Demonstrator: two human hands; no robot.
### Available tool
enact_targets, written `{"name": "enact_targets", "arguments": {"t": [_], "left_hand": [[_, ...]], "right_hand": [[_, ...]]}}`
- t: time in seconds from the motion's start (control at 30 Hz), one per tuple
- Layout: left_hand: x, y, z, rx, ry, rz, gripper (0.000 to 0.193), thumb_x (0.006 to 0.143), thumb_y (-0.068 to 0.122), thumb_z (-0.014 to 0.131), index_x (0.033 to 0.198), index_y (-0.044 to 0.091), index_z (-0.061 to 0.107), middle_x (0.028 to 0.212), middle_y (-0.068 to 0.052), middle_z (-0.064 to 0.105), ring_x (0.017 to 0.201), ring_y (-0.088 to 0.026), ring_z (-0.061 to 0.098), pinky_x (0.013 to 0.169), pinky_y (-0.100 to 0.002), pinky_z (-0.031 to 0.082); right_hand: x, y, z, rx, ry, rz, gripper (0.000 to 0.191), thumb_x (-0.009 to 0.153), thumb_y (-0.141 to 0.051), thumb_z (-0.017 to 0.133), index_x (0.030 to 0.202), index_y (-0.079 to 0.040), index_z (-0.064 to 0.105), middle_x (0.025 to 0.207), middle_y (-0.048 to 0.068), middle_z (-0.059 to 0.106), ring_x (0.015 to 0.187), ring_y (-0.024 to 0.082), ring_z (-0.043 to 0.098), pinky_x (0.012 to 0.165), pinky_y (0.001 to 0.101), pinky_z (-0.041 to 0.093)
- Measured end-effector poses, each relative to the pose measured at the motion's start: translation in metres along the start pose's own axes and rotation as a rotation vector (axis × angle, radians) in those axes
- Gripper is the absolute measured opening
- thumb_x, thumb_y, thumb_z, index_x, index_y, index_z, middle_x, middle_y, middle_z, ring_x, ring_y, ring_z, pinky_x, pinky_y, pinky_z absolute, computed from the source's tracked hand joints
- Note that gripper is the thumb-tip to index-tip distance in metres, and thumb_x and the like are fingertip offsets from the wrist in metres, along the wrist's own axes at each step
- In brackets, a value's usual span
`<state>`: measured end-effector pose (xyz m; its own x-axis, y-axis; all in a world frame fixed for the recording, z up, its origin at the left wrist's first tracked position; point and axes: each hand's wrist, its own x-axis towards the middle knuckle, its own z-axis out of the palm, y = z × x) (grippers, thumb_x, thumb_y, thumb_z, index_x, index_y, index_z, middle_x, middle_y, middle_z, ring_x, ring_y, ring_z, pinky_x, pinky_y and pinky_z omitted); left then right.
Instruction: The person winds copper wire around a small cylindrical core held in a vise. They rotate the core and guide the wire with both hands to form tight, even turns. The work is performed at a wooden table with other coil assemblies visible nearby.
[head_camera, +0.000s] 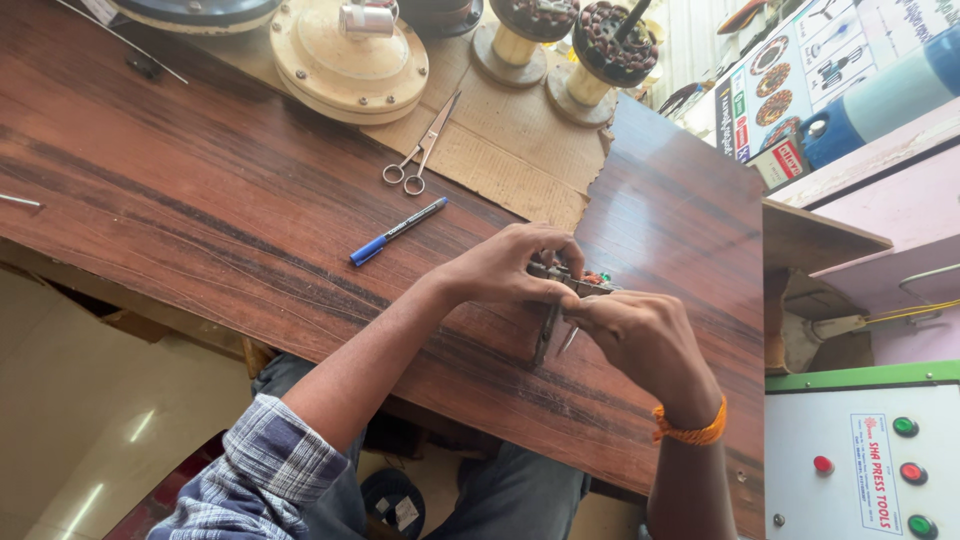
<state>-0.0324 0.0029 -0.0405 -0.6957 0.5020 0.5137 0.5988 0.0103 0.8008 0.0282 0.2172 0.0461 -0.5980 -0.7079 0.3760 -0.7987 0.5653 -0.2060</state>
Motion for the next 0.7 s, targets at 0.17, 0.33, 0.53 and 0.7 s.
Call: {"name": "enact_targets", "arguments": {"t": [0.17,0.33,0.53,0.7], "left_hand": [[-0.004,0.004,-0.003,-0.011,-0.012,0.048,0.042,0.086,0.047,0.079,0.107,0.013,0.067,0.1,-0.004,0.066,0.101,-0.019,0.062,0.092,-0.037,0.049],[-0.003,0.013,0.006,0.294,0.06,0.119,0.041,0.08,0.037,0.083,0.11,0.013,0.066,0.102,-0.002,0.067,0.107,-0.024,0.063,0.096,-0.04,0.05],[-0.004,0.018,0.012,0.498,0.115,0.199,0.037,0.088,0.036,0.081,0.117,0.018,0.067,0.104,0.001,0.068,0.101,-0.022,0.063,0.095,-0.039,0.052],[-0.004,0.017,0.008,0.542,0.088,0.201,0.036,0.089,0.035,0.079,0.116,0.016,0.065,0.104,0.0,0.069,0.101,-0.023,0.063,0.093,-0.04,0.052]], "right_hand": [[-0.006,-0.008,0.015,-0.316,-0.268,0.225,0.02,0.099,-0.021,0.064,0.086,-0.009,0.074,0.068,0.013,0.068,0.063,0.03,0.069,0.057,0.0427,0.052],[-0.009,0.002,0.013,-0.199,-0.383,0.22,0.016,0.092,-0.018,0.063,0.092,-0.014,0.078,0.072,0.013,0.071,0.067,0.031,0.07,0.06,0.0445,0.053],[-0.018,0.014,-0.014,0.012,-0.284,0.154,0.018,0.083,-0.01,0.072,0.098,-0.014,0.081,0.082,0.012,0.075,0.071,0.027,0.073,0.063,0.038,0.058],[-0.015,0.017,-0.026,0.213,0.007,0.28,0.017,0.089,-0.001,0.072,0.104,-0.007,0.077,0.085,0.007,0.077,0.073,0.011,0.075,0.063,0.0291,0.058]]}}
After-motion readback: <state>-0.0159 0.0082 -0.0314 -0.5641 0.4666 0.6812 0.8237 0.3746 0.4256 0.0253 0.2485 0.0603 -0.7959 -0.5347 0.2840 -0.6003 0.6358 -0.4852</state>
